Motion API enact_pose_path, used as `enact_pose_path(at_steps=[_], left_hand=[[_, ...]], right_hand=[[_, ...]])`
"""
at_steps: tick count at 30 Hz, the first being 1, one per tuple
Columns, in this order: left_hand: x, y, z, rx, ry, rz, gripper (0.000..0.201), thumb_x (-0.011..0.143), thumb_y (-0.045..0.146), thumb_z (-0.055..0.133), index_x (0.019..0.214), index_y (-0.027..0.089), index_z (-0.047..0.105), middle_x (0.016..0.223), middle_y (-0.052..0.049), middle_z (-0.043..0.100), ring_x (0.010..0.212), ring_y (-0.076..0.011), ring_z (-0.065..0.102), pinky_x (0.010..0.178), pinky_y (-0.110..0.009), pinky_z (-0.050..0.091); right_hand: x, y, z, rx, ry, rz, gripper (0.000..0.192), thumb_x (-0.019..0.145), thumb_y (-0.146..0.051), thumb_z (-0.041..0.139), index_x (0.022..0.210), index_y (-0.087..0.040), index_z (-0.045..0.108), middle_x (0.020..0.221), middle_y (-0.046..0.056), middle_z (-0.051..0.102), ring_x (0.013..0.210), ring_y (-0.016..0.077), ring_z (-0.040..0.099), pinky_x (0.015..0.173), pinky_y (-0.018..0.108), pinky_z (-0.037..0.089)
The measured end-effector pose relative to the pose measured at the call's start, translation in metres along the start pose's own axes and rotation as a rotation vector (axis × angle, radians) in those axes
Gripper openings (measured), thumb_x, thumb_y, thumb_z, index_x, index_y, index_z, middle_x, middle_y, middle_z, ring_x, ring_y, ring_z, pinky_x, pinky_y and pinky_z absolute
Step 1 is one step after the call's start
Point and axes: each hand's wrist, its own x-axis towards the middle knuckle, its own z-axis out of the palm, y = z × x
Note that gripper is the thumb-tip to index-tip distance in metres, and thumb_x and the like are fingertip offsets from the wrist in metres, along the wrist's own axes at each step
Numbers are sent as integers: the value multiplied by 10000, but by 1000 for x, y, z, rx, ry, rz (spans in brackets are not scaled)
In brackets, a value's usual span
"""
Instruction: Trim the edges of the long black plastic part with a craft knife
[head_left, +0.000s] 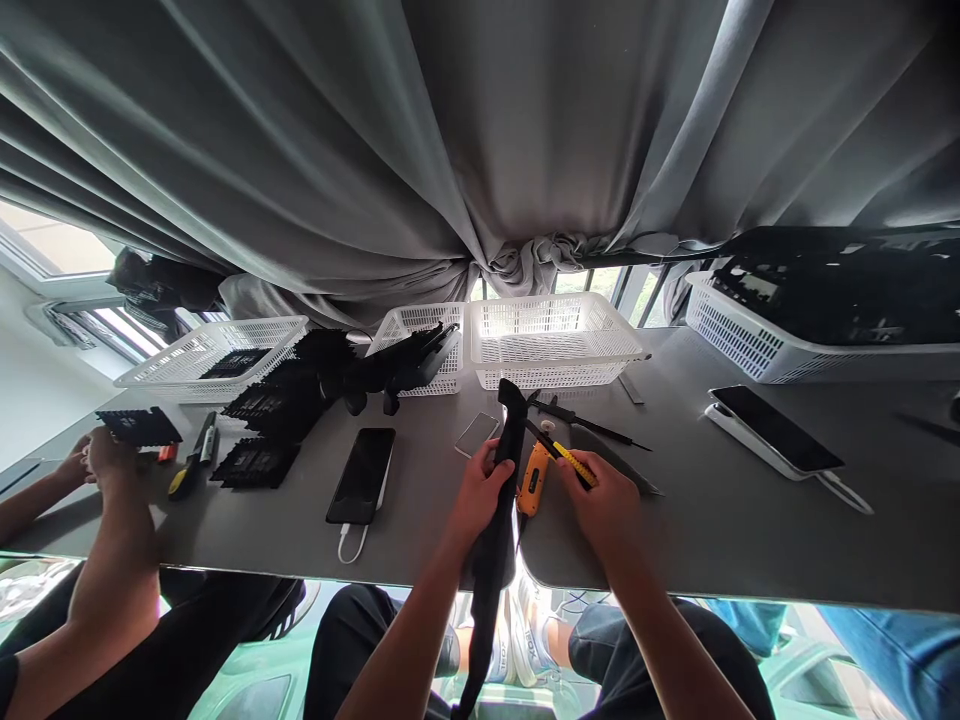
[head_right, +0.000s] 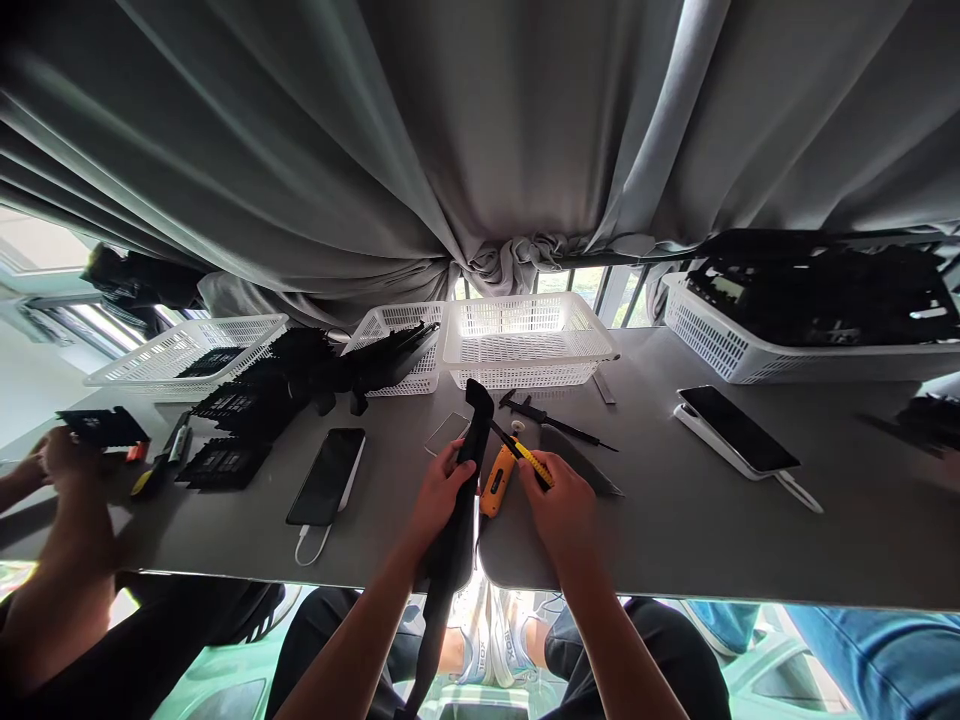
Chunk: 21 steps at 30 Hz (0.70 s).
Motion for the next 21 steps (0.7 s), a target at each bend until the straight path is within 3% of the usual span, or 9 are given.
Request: enact_pose_path(at_steps=[6,11,17,21], left_hand=[[2,-4,-1,-17,-2,14,535,807,473,823,1215,187,632,642,34,670,479,-146,570,478,-259,440],[5,-9,-2,-41,-18,15,599,829,501,801,1296,174,614,645,17,693,513,-164,598,490,-261,431],[8,-15,-4,-45,-7,98,488,854,404,786,1270,197,638,863,-40,773,694,-190,690,640,-298,537],[12,-20,-6,-56,-25,150,476,848,381,813,1254,206,635,912,-56,788,870,-231,746,808,-346,586]], right_hand=[[0,3,3,25,27,-20,579,1020,-717,530,1062,-206,798,1050,131,833,915,305,764,831,397,555],[-2,4,9,69,-50,-108,535,1048,-684,528,1123,-223,789,1125,125,828,1028,312,771,912,420,577],[-3,10,16,39,-88,-158,435,1087,-566,528,1241,-231,758,1236,128,806,1126,314,765,963,451,599],[-4,10,20,56,-118,-223,421,1105,-467,514,1424,-248,680,1399,115,751,1278,296,722,1079,468,577]])
